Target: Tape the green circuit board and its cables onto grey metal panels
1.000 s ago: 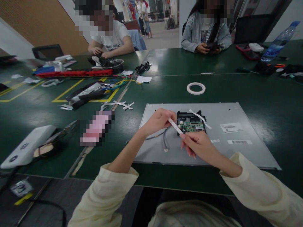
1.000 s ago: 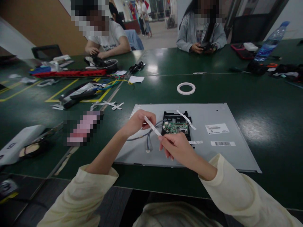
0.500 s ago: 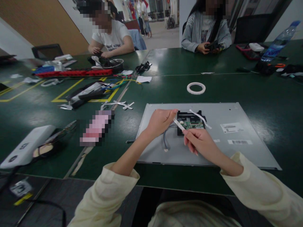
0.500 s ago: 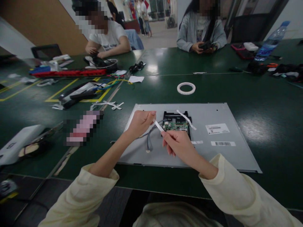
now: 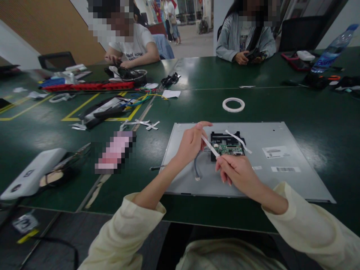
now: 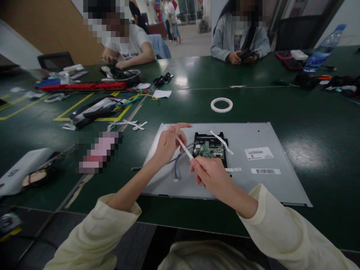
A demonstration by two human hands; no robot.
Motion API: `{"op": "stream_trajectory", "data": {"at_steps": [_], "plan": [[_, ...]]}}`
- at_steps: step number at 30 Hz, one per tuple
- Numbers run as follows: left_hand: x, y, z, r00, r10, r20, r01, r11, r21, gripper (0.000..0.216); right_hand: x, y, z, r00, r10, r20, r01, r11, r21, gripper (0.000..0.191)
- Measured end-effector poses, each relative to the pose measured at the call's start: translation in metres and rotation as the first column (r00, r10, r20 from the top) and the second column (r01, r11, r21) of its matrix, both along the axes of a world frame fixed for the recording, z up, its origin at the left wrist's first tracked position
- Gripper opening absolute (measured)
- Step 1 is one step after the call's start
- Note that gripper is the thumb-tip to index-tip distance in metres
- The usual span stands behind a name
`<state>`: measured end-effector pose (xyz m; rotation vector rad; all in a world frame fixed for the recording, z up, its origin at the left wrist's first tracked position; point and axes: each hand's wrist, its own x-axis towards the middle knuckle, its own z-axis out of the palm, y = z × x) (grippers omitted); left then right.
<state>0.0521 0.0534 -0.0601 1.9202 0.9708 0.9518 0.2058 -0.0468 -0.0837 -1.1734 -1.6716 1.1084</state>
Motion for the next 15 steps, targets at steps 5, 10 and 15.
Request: {"op": "stream_trajectory", "data": {"at_steps": [5, 10, 15], "plan": [[0.007, 0.003, 0.001, 0.978, -0.015, 0.208, 0.087, 0.935, -0.343, 0.083, 0.002, -0.001, 0.001, 0.998, -0.04, 0.05, 0.035, 0.996, 0.084, 0.032], [0.005, 0.0, 0.003, 0.955, -0.237, 0.176, 0.285, 0.896, -0.34, 0.081, 0.003, -0.001, 0.0, 0.998, -0.067, 0.009, 0.066, 0.994, 0.09, 0.034], [0.007, -0.011, 0.003, 0.864, -0.503, 0.016, 0.5, 0.856, -0.132, 0.048, 0.002, 0.003, -0.003, 0.989, -0.084, -0.121, 0.076, 0.995, -0.065, 0.038]]}}
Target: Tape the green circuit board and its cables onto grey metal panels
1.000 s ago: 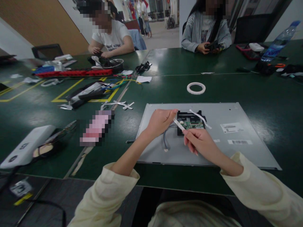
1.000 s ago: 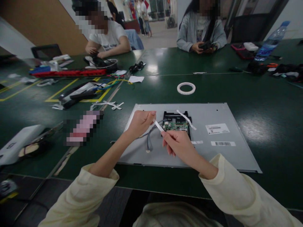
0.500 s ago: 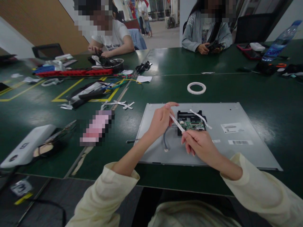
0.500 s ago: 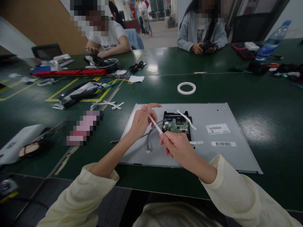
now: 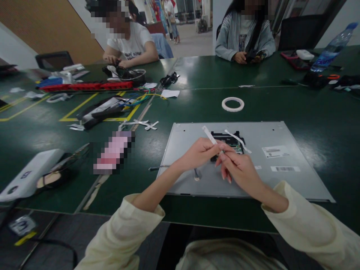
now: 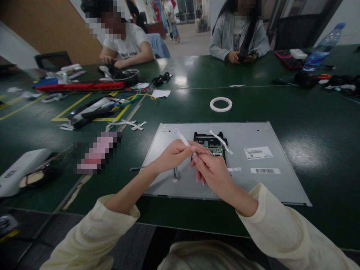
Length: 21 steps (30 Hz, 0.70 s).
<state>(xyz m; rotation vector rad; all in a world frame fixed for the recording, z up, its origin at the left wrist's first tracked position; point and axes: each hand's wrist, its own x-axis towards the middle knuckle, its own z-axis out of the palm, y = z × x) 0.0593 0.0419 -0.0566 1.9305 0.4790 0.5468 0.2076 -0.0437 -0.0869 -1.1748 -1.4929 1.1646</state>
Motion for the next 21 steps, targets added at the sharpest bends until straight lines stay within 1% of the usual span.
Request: {"op": "stream_trajectory", "data": {"at_steps": [2, 5, 8, 11, 13, 16, 21], "plan": [[0.001, -0.003, 0.001, 0.999, 0.028, 0.015, -0.029, 0.996, 0.086, 0.042, -0.001, 0.003, 0.0, 0.993, 0.01, -0.121, -0.025, 0.992, -0.121, 0.039], [0.003, -0.005, 0.003, 0.994, 0.075, 0.085, -0.092, 0.974, 0.209, 0.037, -0.001, 0.006, 0.003, 0.951, 0.008, -0.308, -0.104, 0.949, -0.297, 0.032], [0.003, -0.006, 0.005, 0.99, 0.03, 0.137, -0.068, 0.957, 0.281, 0.034, -0.001, 0.007, 0.008, 0.919, -0.024, -0.393, -0.146, 0.906, -0.397, 0.024], [0.003, -0.007, 0.004, 0.992, -0.015, 0.122, -0.022, 0.954, 0.298, 0.034, 0.001, 0.005, 0.013, 0.921, -0.02, -0.389, -0.165, 0.884, -0.438, 0.021], [0.002, -0.007, 0.004, 0.994, -0.021, 0.106, -0.012, 0.955, 0.296, 0.036, 0.001, 0.004, 0.014, 0.923, -0.011, -0.386, -0.174, 0.88, -0.441, 0.02], [0.002, -0.005, 0.002, 0.995, -0.023, 0.099, -0.008, 0.953, 0.303, 0.036, -0.001, 0.003, 0.014, 0.924, -0.014, -0.382, -0.165, 0.887, -0.431, 0.021], [0.001, -0.005, 0.006, 0.991, -0.012, 0.135, -0.03, 0.951, 0.309, 0.038, -0.002, 0.004, 0.01, 0.92, -0.074, -0.386, -0.1, 0.906, -0.412, 0.027]]}}
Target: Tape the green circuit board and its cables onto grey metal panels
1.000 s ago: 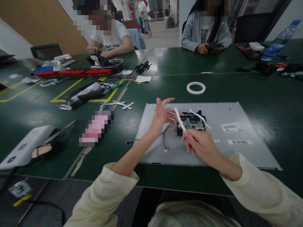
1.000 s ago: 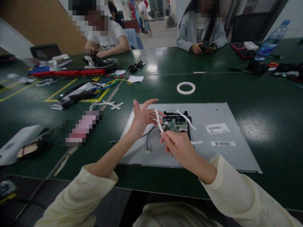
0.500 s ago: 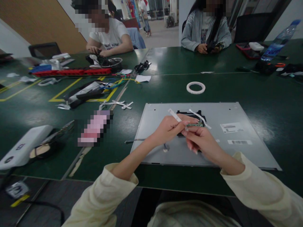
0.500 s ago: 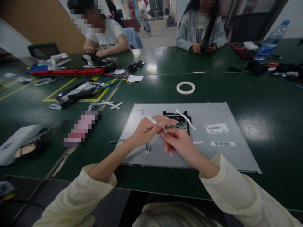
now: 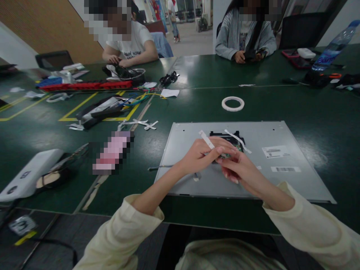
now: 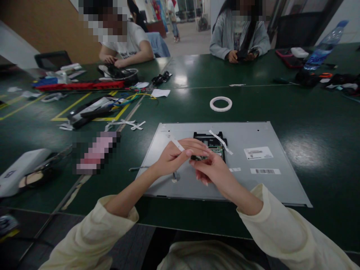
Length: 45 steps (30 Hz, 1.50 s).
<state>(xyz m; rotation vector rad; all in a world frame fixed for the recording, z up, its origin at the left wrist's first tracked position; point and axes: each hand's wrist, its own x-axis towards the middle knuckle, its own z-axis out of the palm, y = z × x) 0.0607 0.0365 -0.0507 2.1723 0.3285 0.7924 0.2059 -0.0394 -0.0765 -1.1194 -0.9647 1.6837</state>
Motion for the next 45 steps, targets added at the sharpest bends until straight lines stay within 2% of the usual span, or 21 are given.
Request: {"op": "stream_trajectory", "data": {"at_steps": [6, 10, 13, 16, 19, 23, 28, 30, 31, 34, 36, 39, 43, 45], "plan": [[0.0, 0.002, 0.0, 0.994, 0.093, -0.055, -0.094, 0.995, -0.02, 0.036, 0.002, -0.004, -0.001, 0.997, 0.049, 0.056, -0.053, 0.996, 0.075, 0.038], [-0.002, 0.007, -0.009, 0.955, 0.28, -0.098, -0.28, 0.96, 0.015, 0.033, 0.0, -0.006, 0.0, 0.993, 0.016, 0.117, -0.029, 0.994, 0.105, 0.041], [-0.005, 0.015, -0.011, 0.909, 0.409, -0.078, -0.413, 0.91, -0.04, 0.038, -0.001, -0.008, -0.001, 0.989, 0.04, 0.141, -0.058, 0.99, 0.126, 0.039], [-0.009, 0.021, -0.01, 0.898, 0.432, -0.085, -0.44, 0.888, -0.13, 0.045, -0.003, -0.009, -0.002, 0.989, 0.062, 0.134, -0.081, 0.987, 0.136, 0.038], [-0.01, 0.021, -0.009, 0.883, 0.451, -0.131, -0.467, 0.874, -0.134, 0.047, -0.003, -0.008, -0.005, 0.99, 0.055, 0.129, -0.071, 0.99, 0.126, 0.039], [-0.009, 0.019, -0.01, 0.839, 0.523, -0.152, -0.53, 0.848, -0.009, 0.044, -0.005, -0.005, -0.008, 0.996, 0.061, 0.068, -0.063, 0.998, 0.026, 0.041], [-0.013, 0.026, -0.011, 0.778, 0.598, -0.195, -0.524, 0.788, 0.323, 0.039, -0.009, -0.006, -0.005, 0.987, 0.097, -0.13, -0.11, 0.989, -0.098, 0.035], [-0.016, 0.029, -0.01, 0.773, 0.587, -0.24, -0.494, 0.795, 0.352, 0.039, -0.01, -0.008, -0.004, 0.968, 0.12, -0.221, -0.153, 0.979, -0.138, 0.033], [-0.018, 0.031, -0.008, 0.78, 0.558, -0.284, -0.462, 0.819, 0.34, 0.04, -0.011, -0.009, -0.004, 0.956, 0.131, -0.264, -0.179, 0.97, -0.167, 0.033], [-0.025, 0.036, -0.003, 0.819, 0.359, -0.449, -0.281, 0.931, 0.231, 0.037, -0.012, -0.011, -0.006, 0.907, 0.164, -0.388, -0.276, 0.927, -0.253, 0.033], [-0.03, 0.039, 0.0, 0.827, 0.201, -0.525, -0.153, 0.979, 0.134, 0.033, -0.013, -0.012, -0.01, 0.867, 0.174, -0.468, -0.334, 0.899, -0.283, 0.032], [-0.038, 0.047, 0.0, 0.819, 0.101, -0.565, -0.08, 0.995, 0.061, 0.034, -0.013, -0.011, -0.013, 0.822, 0.147, -0.55, -0.373, 0.869, -0.325, 0.031], [-0.044, 0.057, -0.006, 0.831, 0.111, -0.545, -0.104, 0.994, 0.044, 0.033, -0.012, -0.009, -0.013, 0.797, 0.092, -0.596, -0.385, 0.839, -0.384, 0.037], [-0.047, 0.06, -0.008, 0.843, 0.097, -0.529, -0.105, 0.994, 0.015, 0.036, -0.011, -0.01, -0.013, 0.791, 0.113, -0.601, -0.399, 0.84, -0.368, 0.041]]}}
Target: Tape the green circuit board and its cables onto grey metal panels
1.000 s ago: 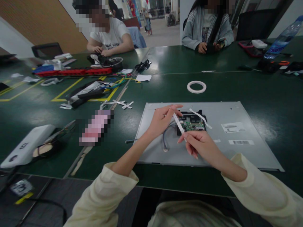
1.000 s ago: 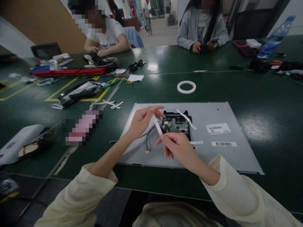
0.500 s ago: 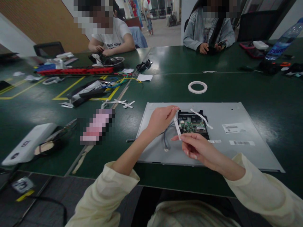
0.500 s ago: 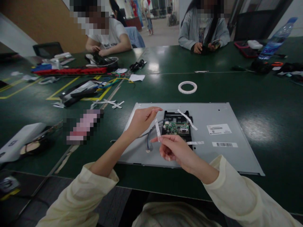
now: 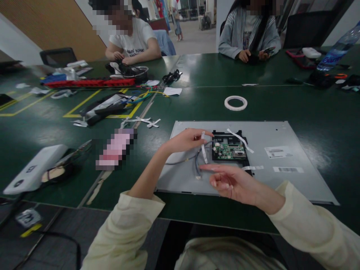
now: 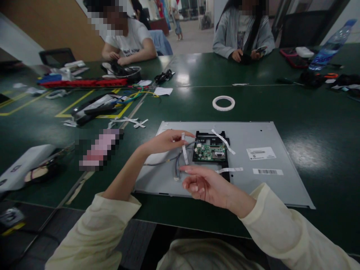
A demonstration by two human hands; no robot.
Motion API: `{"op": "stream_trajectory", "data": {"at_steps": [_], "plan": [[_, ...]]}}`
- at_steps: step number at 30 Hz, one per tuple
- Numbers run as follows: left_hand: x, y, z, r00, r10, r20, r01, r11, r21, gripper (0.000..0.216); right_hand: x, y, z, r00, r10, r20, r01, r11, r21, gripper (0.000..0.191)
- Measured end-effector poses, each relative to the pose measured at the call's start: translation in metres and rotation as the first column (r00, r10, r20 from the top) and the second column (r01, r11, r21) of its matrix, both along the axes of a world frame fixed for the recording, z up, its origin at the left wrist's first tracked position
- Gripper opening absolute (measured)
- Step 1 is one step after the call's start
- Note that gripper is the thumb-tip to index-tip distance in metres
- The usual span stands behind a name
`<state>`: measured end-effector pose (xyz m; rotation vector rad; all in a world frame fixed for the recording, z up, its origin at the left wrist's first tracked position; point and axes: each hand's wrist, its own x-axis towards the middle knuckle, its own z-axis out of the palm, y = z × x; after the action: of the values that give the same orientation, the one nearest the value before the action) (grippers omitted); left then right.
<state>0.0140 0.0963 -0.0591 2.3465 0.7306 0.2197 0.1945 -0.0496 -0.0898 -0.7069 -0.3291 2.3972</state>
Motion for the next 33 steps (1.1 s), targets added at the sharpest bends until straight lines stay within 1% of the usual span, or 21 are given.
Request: {"op": "stream_trajectory", "data": {"at_steps": [2, 4, 8, 11, 13, 15, 17, 19, 20, 21, 22, 23, 24, 25, 26, 27, 28, 29, 30, 33], "plan": [[-0.002, 0.001, -0.001, 1.0, -0.016, 0.023, 0.018, 0.998, -0.054, 0.038, 0.0, -0.002, 0.0, 1.0, 0.028, 0.013, -0.029, 0.998, 0.053, 0.044], [-0.004, 0.0, -0.001, 0.998, -0.031, 0.049, 0.038, 0.99, -0.138, 0.041, -0.001, -0.004, 0.0, 0.997, 0.061, 0.038, -0.065, 0.992, 0.111, 0.043], [-0.004, -0.004, 0.003, 0.988, -0.018, 0.152, 0.068, 0.943, -0.326, 0.048, -0.001, -0.006, 0.001, 0.994, 0.094, 0.06, -0.104, 0.976, 0.193, 0.045], [-0.004, -0.006, 0.007, 0.975, 0.006, 0.221, 0.084, 0.915, -0.395, 0.06, -0.001, -0.006, 0.002, 0.99, 0.12, 0.067, -0.133, 0.963, 0.233, 0.047], [-0.003, -0.005, 0.007, 0.971, 0.014, 0.239, 0.086, 0.91, -0.405, 0.069, -0.001, -0.006, 0.003, 0.987, 0.142, 0.077, -0.157, 0.952, 0.261, 0.048], [-0.003, -0.004, 0.004, 0.975, 0.015, 0.221, 0.074, 0.919, -0.388, 0.072, -0.002, -0.007, 0.005, 0.982, 0.16, 0.101, -0.184, 0.937, 0.297, 0.048], [-0.003, -0.002, -0.001, 0.983, 0.011, 0.182, 0.052, 0.938, -0.343, 0.07, -0.003, -0.008, 0.007, 0.974, 0.178, 0.142, -0.217, 0.914, 0.343, 0.048], [-0.002, 0.001, -0.007, 0.99, 0.007, 0.144, 0.032, 0.963, -0.269, 0.069, -0.004, -0.009, 0.007, 0.96, 0.176, 0.217, -0.255, 0.871, 0.42, 0.049], [-0.002, 0.001, -0.01, 0.991, 0.007, 0.131, 0.023, 0.974, -0.226, 0.067, -0.005, -0.01, 0.008, 0.951, 0.145, 0.272, -0.264, 0.838, 0.478, 0.048], [-0.002, 0.002, -0.012, 0.993, 0.005, 0.12, 0.017, 0.983, -0.184, 0.066, -0.006, -0.011, 0.008, 0.935, 0.077, 0.347, -0.27, 0.789, 0.552, 0.046], [-0.002, 0.003, -0.013, 0.994, 0.001, 0.109, 0.015, 0.989, -0.147, 0.065, -0.007, -0.012, 0.007, 0.902, -0.032, 0.431, -0.28, 0.716, 0.639, 0.044], [-0.002, 0.003, -0.015, 0.995, -0.003, 0.098, 0.015, 0.993, -0.117, 0.064, -0.007, -0.013, 0.007, 0.846, -0.176, 0.504, -0.307, 0.612, 0.729, 0.042], [-0.002, 0.004, -0.016, 0.996, -0.008, 0.088, 0.017, 0.995, -0.095, 0.063, -0.008, -0.014, 0.006, 0.769, -0.332, 0.547, -0.361, 0.481, 0.799, 0.041], [-0.001, 0.004, -0.016, 0.997, -0.012, 0.079, 0.018, 0.997, -0.077, 0.063, -0.008, -0.015, 0.006, 0.684, -0.472, 0.556, -0.44, 0.34, 0.831, 0.04], [-0.001, 0.004, -0.017, 0.997, -0.013, 0.071, 0.017, 0.998, -0.062, 0.063, -0.008, -0.016, 0.005, 0.61, -0.579, 0.541, -0.529, 0.211, 0.822, 0.041], [-0.001, 0.004, -0.017, 0.998, -0.011, 0.065, 0.015, 0.999, -0.05, 0.063, -0.009, -0.016, 0.004, 0.556, -0.648, 0.521, -0.608, 0.11, 0.786, 0.042], [-0.001, 0.004, -0.017, 0.998, -0.009, 0.061, 0.011, 0.999, -0.039, 0.063, -0.009, -0.016, 0.002, 0.521, -0.687, 0.506, -0.667, 0.042, 0.744, 0.042], [0.0, 0.004, -0.018, 0.998, -0.007, 0.056, 0.009, 1.0, -0.03, 0.063, -0.01, -0.016, 0.001, 0.496, -0.708, 0.503, -0.71, 0.003, 0.704, 0.043], [0.0, 0.004, -0.018, 0.999, -0.007, 0.053, 0.008, 1.0, -0.024, 0.064, -0.01, -0.016, 0.0, 0.475, -0.721, 0.505, -0.74, -0.016, 0.673, 0.043], [0.0, 0.003, -0.018, 0.999, -0.01, 0.04, 0.011, 1.0, -0.02, 0.067, -0.011, -0.015, -0.005, 0.419, -0.743, 0.522, -0.796, -0.024, 0.605, 0.046]]}}
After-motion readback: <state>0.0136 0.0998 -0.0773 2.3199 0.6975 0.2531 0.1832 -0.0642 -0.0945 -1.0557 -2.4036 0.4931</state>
